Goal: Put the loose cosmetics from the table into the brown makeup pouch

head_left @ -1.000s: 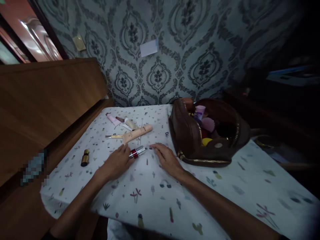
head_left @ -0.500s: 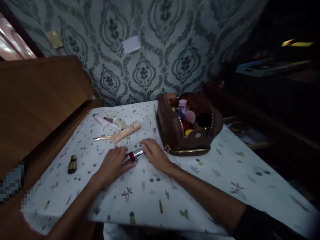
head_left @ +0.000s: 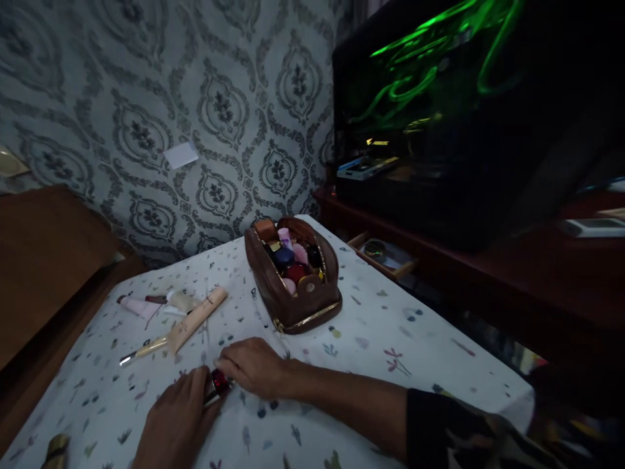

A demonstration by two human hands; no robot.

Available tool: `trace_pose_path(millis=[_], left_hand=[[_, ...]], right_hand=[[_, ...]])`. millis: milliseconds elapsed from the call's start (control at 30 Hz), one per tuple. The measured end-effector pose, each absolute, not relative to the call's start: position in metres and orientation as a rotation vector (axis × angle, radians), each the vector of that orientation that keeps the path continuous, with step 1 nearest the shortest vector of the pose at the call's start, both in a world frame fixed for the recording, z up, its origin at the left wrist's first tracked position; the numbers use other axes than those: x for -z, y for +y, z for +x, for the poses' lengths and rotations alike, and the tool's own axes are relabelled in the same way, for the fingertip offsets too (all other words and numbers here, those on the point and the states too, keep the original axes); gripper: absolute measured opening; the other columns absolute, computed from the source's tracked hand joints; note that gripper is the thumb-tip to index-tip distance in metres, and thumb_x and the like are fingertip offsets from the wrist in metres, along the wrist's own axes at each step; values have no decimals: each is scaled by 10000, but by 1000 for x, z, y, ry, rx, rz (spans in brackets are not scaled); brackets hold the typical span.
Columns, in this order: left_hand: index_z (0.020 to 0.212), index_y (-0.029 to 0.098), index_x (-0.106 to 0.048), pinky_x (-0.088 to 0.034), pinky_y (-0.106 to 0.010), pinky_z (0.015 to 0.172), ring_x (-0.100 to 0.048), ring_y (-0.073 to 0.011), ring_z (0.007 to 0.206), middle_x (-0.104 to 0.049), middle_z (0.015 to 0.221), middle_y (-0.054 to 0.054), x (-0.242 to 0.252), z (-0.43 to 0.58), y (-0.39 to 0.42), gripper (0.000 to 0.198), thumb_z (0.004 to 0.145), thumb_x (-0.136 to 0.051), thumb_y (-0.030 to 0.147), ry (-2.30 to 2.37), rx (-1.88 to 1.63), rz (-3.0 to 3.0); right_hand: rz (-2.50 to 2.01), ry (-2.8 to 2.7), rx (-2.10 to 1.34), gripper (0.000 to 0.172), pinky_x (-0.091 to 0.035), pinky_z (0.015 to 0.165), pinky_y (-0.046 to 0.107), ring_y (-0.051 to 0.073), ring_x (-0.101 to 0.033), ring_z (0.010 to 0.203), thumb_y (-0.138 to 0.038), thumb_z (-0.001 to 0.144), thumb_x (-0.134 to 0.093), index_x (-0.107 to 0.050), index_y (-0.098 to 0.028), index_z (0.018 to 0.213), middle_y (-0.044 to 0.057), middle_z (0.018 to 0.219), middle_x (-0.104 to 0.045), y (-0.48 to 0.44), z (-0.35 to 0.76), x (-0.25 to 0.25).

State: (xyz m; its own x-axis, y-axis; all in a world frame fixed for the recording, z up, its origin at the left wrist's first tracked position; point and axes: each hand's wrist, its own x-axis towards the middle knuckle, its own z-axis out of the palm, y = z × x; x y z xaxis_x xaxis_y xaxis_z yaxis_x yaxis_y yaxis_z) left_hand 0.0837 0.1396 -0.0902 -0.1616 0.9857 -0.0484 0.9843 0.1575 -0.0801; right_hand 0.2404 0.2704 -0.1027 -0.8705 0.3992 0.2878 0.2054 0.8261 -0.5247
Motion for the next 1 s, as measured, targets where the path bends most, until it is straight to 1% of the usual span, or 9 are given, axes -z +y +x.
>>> trace_pose_path(millis=[100,233,300,400,567,700,833,900,1000], left_hand=[[1122,231,-563,-490,-358,843,-680,-263,970,-708,1002,-88,92,89,145,260,977,-415,387,-2294,-216,-1960],[1060,241,-544,-479,-317,774,-698,-244,933,-710,989,-63,88,97,158,180,968,-399,296,-2340,-279,-1989],[1107,248,-521,-470,-297,749,-709,-238,918,-720,990,-52,83,100,165,195,939,-421,259,-2404,-298,-2022],[1149,248,-508,-461,-286,728,-718,-242,907,-742,993,-49,77,100,175,257,896,-470,255,-2529,-292,-2043],[1118,230,-515,-470,-285,777,-716,-232,957,-750,1022,-54,76,94,178,231,894,-475,267,-2600,-166,-2176],[1163,228,-494,-469,-318,746,-717,-260,926,-740,998,-69,79,94,172,248,939,-422,307,-2498,-277,-2058],[1070,228,-532,-463,-322,710,-703,-249,872,-722,963,-58,80,99,168,200,968,-382,310,-2339,-314,-1978],[1054,222,-554,-462,-315,694,-694,-240,862,-715,961,-58,80,99,166,208,974,-386,314,-2250,-349,-1962],[1033,209,-599,-472,-323,722,-684,-236,867,-711,992,-71,78,92,164,232,981,-386,286,-2053,-387,-1943]], right_hand=[[-719,-2597,-728,438,-395,671,276,183,-653,782,-335,1056,-364,-710,-150,863,77,865,-747,271,238,98],[-831,-2562,-704,450,-392,672,292,197,-665,783,-329,1060,-322,-719,-155,939,98,928,-756,272,238,96],[-850,-2551,-690,443,-395,670,297,204,-667,774,-334,1060,-312,-710,-160,975,102,926,-754,272,242,94],[-778,-2560,-636,402,-400,670,300,209,-675,786,-345,1053,-339,-692,-166,978,84,917,-754,273,247,92],[-586,-2586,-560,347,-418,698,308,207,-687,836,-323,1044,-369,-673,-171,978,57,978,-755,275,251,89],[-715,-2571,-678,372,-424,701,317,228,-686,830,-312,1036,-371,-696,-155,946,99,952,-758,276,250,86],[-801,-2478,-871,401,-423,739,323,246,-680,873,-299,1027,-364,-719,-140,930,136,970,-753,277,248,83],[-807,-2440,-925,411,-415,729,316,242,-673,864,-300,1023,-364,-723,-140,903,138,962,-751,277,248,83],[-792,-2410,-983,416,-389,696,296,220,-658,841,-300,1020,-371,-715,-145,846,121,931,-750,280,246,84]])
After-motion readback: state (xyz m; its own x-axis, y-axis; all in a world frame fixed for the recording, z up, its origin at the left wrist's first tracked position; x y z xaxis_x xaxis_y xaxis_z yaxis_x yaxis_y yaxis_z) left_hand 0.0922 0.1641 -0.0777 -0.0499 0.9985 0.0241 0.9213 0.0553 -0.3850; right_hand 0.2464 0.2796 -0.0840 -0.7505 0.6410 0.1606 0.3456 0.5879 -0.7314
